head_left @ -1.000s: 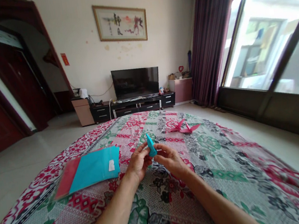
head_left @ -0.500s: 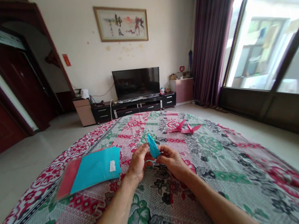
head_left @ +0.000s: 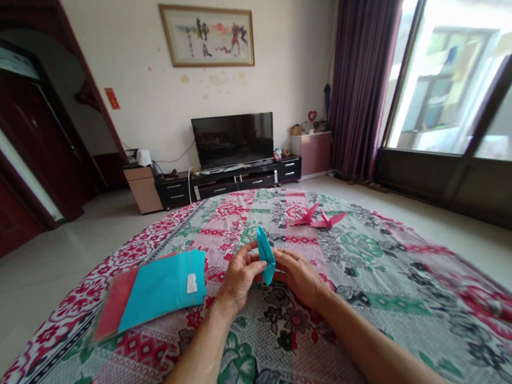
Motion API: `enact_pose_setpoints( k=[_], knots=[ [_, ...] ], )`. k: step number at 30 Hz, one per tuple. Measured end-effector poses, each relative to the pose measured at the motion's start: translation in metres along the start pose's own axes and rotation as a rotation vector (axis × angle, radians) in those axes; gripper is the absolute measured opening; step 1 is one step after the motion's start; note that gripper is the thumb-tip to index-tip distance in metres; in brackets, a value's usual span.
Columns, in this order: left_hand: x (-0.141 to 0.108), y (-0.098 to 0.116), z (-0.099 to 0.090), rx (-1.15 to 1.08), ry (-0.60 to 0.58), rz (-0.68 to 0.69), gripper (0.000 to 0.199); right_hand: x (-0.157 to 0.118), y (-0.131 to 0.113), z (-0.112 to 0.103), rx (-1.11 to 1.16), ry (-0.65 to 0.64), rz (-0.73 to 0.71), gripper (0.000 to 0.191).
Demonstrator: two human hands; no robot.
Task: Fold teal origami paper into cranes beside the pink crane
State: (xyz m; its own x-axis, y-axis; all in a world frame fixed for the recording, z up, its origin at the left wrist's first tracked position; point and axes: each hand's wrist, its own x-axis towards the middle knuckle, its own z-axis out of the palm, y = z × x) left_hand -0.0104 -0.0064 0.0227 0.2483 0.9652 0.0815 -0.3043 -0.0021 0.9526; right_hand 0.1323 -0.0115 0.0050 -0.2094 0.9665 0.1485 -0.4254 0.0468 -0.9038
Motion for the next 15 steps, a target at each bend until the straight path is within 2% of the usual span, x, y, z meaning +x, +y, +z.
enact_pose_setpoints(
  k=[6,15],
  knots=[
    [0.0001,-0.0014,-0.0001,-0.088,-0.007,-0.041,0.056,-0.0001,-0.0010,0.0011,0.051,-0.007,0.072,0.026],
    [0.0022,-0.0052,-0.0050,-0.162,0.009,-0.061,0.052,-0.0010,-0.0037,0.0012,0.107,0.003,0.098,0.027]
  ],
)
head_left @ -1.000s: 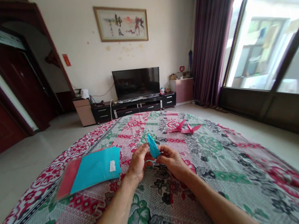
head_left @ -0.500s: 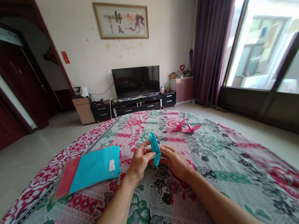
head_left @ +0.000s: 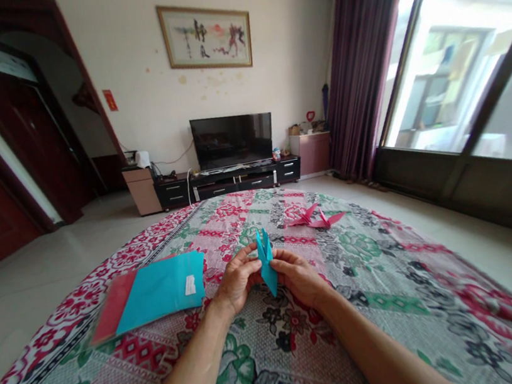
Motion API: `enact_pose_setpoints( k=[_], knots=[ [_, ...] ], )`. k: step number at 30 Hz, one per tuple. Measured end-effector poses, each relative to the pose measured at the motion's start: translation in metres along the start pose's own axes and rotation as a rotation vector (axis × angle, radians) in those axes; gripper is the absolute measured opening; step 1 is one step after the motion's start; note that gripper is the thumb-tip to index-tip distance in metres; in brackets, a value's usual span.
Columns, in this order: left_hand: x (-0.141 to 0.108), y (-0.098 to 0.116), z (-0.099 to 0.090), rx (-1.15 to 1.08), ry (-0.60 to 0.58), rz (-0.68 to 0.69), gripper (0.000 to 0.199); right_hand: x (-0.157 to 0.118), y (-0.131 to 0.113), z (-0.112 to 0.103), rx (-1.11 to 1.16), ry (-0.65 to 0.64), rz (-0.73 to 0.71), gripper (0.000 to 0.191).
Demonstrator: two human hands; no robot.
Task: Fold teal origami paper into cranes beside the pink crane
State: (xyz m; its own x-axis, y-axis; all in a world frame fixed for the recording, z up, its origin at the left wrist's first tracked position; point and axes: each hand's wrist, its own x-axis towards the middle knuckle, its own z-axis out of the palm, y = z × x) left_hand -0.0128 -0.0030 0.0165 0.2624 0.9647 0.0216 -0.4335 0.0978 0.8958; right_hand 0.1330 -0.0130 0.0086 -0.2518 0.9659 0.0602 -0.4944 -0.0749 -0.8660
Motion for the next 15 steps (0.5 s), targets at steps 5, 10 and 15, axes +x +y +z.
enact_pose_setpoints(
  k=[5,10,15],
  knots=[
    [0.0014,-0.0003,-0.0015,0.019,0.036,0.008,0.040,0.0018,0.0015,-0.0016,-0.033,0.003,-0.003,0.023],
    [0.0006,-0.0003,0.0012,0.103,0.055,0.052,0.044,0.0039,0.0030,-0.0028,-0.060,-0.010,-0.018,0.022],
    [0.0003,-0.0009,0.0016,0.091,0.023,0.057,0.046,0.0035,0.0028,-0.0023,-0.048,-0.007,0.002,0.026]
  ],
)
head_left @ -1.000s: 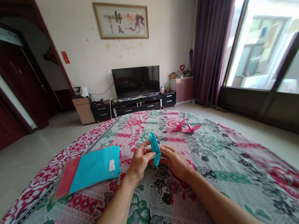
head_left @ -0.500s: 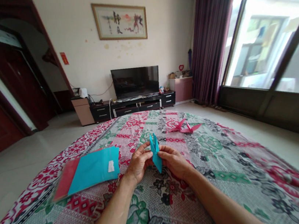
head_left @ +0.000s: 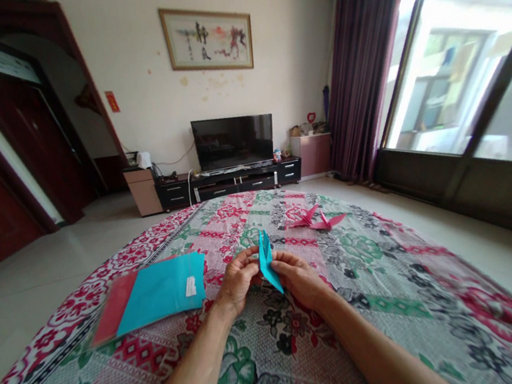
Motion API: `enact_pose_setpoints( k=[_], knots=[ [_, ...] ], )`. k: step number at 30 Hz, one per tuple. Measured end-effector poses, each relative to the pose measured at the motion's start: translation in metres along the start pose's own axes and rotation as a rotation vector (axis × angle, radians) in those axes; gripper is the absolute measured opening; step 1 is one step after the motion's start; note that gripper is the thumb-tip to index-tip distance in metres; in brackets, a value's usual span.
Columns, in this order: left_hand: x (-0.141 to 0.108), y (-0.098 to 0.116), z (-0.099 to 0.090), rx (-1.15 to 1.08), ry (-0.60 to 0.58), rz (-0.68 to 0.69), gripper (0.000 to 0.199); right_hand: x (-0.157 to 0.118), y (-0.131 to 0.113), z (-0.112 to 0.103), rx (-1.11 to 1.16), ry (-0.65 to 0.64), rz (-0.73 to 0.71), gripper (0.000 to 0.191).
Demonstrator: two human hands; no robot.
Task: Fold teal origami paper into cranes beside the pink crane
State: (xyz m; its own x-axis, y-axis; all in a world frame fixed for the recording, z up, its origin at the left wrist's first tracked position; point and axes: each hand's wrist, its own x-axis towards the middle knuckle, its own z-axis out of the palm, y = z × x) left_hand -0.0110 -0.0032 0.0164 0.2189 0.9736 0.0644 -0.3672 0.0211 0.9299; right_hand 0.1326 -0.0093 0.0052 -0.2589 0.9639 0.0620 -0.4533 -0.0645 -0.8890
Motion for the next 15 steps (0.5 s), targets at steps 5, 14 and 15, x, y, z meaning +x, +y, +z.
enact_pose_setpoints(
  k=[5,14,15],
  knots=[
    [-0.0001,0.0003,-0.0007,-0.008,0.024,-0.020,0.038,-0.0008,0.0010,0.0004,-0.009,0.020,-0.034,0.027],
    [-0.0009,0.0027,0.0009,-0.020,0.000,-0.009,0.039,0.0024,0.0029,-0.0006,0.016,0.046,-0.081,0.032],
    [-0.0008,0.0021,0.0004,-0.027,0.009,-0.008,0.039,0.0025,0.0029,-0.0011,0.019,0.046,-0.079,0.031]
  ],
)
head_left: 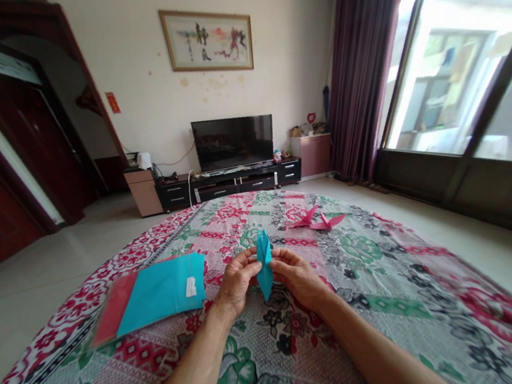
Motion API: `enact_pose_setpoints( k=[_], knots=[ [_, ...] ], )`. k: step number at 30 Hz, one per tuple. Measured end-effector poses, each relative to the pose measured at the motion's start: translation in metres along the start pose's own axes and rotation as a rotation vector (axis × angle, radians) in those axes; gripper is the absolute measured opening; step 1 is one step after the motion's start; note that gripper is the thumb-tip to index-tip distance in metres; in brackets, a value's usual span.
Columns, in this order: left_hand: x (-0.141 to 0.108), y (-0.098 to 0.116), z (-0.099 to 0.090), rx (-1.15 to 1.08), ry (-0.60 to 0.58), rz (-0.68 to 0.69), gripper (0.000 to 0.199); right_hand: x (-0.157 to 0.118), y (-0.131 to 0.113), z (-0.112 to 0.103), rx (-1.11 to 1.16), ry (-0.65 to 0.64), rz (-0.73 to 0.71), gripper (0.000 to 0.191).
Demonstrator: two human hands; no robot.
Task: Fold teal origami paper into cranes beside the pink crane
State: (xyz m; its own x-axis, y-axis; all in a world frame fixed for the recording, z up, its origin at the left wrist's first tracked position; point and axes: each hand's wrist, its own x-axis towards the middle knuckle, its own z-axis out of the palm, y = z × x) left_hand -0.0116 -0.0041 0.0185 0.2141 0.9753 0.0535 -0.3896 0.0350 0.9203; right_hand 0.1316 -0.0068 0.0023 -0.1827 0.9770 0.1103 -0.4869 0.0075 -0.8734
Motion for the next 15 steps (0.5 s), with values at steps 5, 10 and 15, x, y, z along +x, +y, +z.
enact_pose_setpoints(
  k=[5,10,15],
  knots=[
    [0.0017,-0.0034,-0.0037,-0.041,-0.017,-0.034,0.046,-0.0021,-0.0032,-0.0003,0.006,-0.018,0.037,0.026],
    [0.0027,-0.0041,-0.0035,-0.026,0.030,-0.027,0.053,-0.0032,-0.0043,-0.0001,0.015,0.002,0.049,0.029],
    [-0.0015,-0.0011,0.0026,0.011,0.036,-0.020,0.040,-0.0018,-0.0025,-0.0012,0.023,-0.003,0.036,0.026]
  ],
)
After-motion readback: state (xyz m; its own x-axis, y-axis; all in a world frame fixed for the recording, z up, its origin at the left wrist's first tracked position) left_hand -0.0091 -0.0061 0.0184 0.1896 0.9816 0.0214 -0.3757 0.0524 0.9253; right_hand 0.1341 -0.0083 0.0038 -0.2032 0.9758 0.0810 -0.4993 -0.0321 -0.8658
